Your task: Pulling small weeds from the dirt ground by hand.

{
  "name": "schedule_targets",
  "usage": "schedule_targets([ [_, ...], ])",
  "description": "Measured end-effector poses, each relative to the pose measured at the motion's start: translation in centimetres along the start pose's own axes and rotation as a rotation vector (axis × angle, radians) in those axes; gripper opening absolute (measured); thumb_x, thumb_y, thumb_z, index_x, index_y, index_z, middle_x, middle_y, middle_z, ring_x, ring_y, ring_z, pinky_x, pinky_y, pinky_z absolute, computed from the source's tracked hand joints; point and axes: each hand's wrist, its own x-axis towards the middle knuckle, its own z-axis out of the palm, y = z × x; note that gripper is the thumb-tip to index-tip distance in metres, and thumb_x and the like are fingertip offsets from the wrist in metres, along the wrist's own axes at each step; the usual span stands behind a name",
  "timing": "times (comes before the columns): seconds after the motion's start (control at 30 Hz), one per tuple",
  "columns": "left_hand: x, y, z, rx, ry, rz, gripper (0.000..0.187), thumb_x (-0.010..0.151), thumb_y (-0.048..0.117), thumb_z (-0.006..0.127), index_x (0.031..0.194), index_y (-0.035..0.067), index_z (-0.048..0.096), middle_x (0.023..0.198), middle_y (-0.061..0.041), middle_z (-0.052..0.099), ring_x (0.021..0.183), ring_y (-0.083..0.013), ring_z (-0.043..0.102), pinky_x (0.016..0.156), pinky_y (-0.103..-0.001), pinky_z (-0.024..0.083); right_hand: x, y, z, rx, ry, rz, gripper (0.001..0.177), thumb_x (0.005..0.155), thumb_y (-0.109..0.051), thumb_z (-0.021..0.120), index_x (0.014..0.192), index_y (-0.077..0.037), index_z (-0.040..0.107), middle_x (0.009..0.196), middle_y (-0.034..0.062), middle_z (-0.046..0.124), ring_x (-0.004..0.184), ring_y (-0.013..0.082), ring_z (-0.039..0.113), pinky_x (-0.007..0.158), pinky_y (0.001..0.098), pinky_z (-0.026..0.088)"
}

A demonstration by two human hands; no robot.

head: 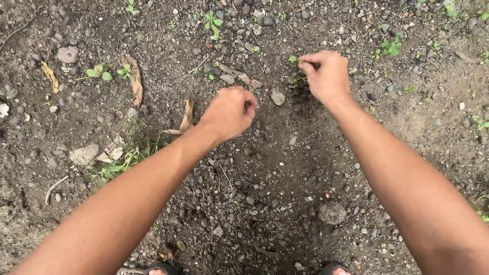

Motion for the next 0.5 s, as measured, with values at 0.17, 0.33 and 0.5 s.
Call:
schedule_targets([
  [0.17, -0.2, 0.4, 0.1, 0.025, -0.025, 0.032, 0.021, 0.086, 0.001, 0.057, 0.093, 0.005, 0.077, 0.103, -0.014, 0.074, 0.088, -0.0254, 0.075, 0.088, -0.036, 0.063, 0.9, -1.1, 2.3, -0.071, 0.044, -0.140, 0.014, 0.091, -0.012, 0.079, 0.104, -0.014, 0.082, 0.097, 0.0109, 0.076, 0.081, 0.0205, 0.069, 0.078, 0.0354, 0.059],
  [0.33, -0.9, -0.3, 0.2, 0.026, 0.025, 0.064, 0.021, 0.086, 0.002, 0.060, 0.096, 0.006, 0.078, 0.103, -0.017, 0.073, 0.087, -0.0285, 0.074, 0.089, -0.039, 0.061, 1.0, -0.8, 3.9, -0.118, 0.018, -0.348, 0.019, 0.087, -0.001, 0.077, 0.105, -0.007, 0.081, 0.098, 0.0163, 0.075, 0.086, 0.0288, 0.071, 0.085, 0.0385, 0.058],
  [0.5, -1.2, -0.4, 0.0, 0.006, -0.024, 0.025, 0.019, 0.086, 0.002, 0.060, 0.093, 0.005, 0.077, 0.098, -0.017, 0.074, 0.083, -0.0266, 0.075, 0.085, -0.037, 0.063, 1.4, -0.1, 3.9, -0.157, 0.046, -0.362, 0.021, 0.088, 0.007, 0.070, 0.101, -0.005, 0.082, 0.100, 0.0163, 0.076, 0.090, 0.0298, 0.074, 0.091, 0.0374, 0.059],
])
